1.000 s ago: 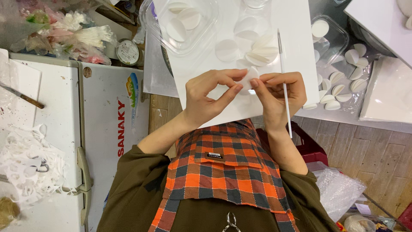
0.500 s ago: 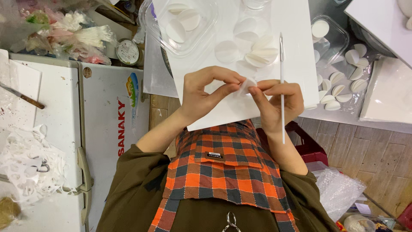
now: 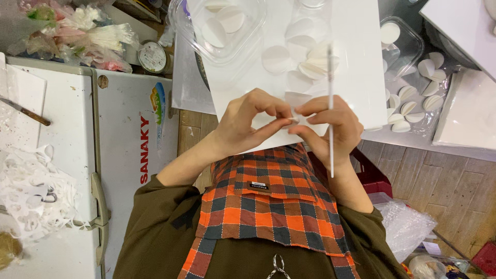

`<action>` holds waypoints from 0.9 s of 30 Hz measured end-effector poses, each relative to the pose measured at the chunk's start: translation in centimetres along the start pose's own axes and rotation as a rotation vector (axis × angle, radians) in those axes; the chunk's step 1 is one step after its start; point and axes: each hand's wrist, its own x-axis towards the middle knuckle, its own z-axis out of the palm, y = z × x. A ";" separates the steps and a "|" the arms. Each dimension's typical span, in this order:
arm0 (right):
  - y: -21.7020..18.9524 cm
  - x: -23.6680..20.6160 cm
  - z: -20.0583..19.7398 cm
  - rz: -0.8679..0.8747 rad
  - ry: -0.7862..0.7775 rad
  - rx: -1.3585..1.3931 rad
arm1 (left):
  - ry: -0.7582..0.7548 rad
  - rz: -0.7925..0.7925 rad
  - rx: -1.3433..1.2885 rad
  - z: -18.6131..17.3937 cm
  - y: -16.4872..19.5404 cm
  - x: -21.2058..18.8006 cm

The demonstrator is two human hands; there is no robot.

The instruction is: The person repeatedly picks up small white petal-shaped objects, applies a clear liquid to their edges with a fine brush, and joins them together in pairs. The finished pairs are placed into a clear plastic container on the table.

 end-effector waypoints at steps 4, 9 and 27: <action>0.1 -1.0 0.9 0.099 0.044 0.038 | -0.031 0.003 0.072 -0.5 -0.3 -1.1; 0.9 -1.8 1.4 0.363 0.123 0.166 | -0.078 -0.065 0.242 -1.3 -1.2 -1.5; 1.6 -0.9 1.5 -0.068 -0.010 -0.522 | 0.118 0.158 1.096 0.0 -6.8 2.6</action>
